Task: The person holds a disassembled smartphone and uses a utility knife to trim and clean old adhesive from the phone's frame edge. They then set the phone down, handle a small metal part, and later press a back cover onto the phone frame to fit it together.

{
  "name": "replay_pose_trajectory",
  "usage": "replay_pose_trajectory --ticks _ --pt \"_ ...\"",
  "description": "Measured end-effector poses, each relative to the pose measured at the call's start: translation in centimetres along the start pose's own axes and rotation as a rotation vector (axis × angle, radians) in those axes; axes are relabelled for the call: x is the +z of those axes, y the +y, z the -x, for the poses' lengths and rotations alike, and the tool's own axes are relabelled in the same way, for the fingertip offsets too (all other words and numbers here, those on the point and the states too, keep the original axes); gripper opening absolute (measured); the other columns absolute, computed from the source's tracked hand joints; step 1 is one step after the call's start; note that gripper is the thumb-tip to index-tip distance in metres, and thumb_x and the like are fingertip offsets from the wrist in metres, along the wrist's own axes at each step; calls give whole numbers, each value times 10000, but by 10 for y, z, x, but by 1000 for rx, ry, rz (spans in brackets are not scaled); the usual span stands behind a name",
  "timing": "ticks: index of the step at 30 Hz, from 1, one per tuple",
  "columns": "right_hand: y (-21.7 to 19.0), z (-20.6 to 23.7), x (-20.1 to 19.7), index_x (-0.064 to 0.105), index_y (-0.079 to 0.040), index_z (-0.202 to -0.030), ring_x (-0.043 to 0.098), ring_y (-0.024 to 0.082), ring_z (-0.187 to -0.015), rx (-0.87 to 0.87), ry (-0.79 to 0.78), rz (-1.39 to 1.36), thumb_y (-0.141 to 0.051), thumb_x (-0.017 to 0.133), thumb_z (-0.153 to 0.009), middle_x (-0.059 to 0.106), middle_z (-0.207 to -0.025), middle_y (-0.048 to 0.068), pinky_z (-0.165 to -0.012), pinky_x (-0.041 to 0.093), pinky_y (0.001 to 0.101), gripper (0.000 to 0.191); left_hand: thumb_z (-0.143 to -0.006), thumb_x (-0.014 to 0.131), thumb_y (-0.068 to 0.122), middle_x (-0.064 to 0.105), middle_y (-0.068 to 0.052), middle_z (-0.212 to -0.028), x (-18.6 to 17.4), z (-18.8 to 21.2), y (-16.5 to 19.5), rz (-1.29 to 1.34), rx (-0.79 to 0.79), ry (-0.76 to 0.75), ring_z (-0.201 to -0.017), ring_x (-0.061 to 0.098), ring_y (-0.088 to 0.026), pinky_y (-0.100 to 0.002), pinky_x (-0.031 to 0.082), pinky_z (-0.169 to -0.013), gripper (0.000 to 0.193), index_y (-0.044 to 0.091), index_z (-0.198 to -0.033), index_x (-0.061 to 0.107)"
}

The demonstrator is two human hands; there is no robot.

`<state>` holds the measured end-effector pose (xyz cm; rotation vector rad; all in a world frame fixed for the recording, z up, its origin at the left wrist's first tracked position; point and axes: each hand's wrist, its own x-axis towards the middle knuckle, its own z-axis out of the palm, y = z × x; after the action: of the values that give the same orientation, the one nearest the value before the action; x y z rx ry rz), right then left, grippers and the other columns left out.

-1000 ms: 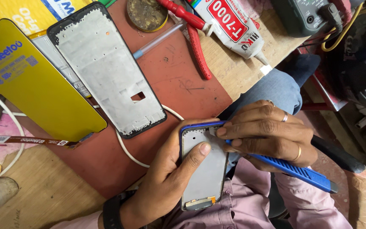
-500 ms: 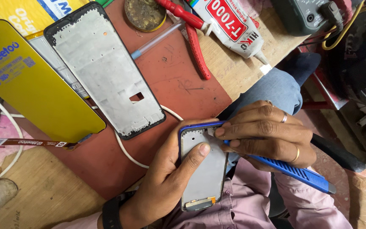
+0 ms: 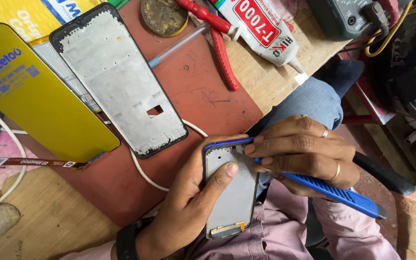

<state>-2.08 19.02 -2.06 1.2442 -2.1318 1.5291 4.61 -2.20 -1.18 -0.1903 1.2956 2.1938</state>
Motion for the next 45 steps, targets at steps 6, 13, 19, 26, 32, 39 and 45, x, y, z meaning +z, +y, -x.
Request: replay_pose_trajectory --ticks 6,13,19,26,32,39,45 --pt "-2 7 11 648 24 -894 775 306 -854 -19 36 3 22 805 -817 733 -933 200 -750 647 363 174 -1083 512 168 656 -86 -1221 -7 5 -10 -30 11 -19 -1102 600 -94 -256 514 -977 389 -24 -1422 517" --pt "-15 13 4 633 15 -874 770 317 -845 4 -34 19 24 777 -820 726 -915 194 -726 639 384 155 -1082 522 164 655 -64 -1175 -2 13 -20 -8 -7 -24 -1026 592 -86 -251 521 -906 366 -17 -1400 529" --pt "-25 13 -1 622 15 -940 740 327 -947 -214 -143 241 -4 804 -863 732 -1019 202 -746 621 396 199 -1090 522 139 641 -58 -1195 3 23 -16 -12 11 -28 -1082 577 -77 -249 512 -960 343 -18 -1395 532" --pt "-30 24 -9 626 15 -944 721 332 -951 -230 -183 285 -40 807 -842 724 -1025 209 -707 594 385 215 -1087 517 151 641 -66 -1241 9 26 -18 -38 40 -20 -1135 581 -81 -250 498 -1004 375 -15 -1423 514" --pt "-23 20 -6 633 30 -980 732 325 -959 -307 -112 257 -41 809 -875 726 -1035 224 -715 599 380 216 -1085 518 153 641 -74 -1242 12 25 -11 -24 15 -13 -1129 581 -89 -252 499 -993 385 -18 -1430 515" --pt "-30 23 -7 635 2 -972 733 305 -963 -236 -143 284 -44 811 -878 737 -1046 199 -755 592 382 206 -1084 514 147 651 -83 -1258 11 25 -9 -22 20 -29 -1148 591 -95 -257 506 -1004 390 -18 -1438 509" --pt "-33 16 -4 623 -14 -980 737 298 -972 -203 -136 280 -19 813 -890 737 -1060 189 -777 595 382 210 -1086 511 147 644 -89 -1283 10 23 -7 -32 40 -27 -1183 589 -102 -266 496 -1040 381 -20 -1429 509"
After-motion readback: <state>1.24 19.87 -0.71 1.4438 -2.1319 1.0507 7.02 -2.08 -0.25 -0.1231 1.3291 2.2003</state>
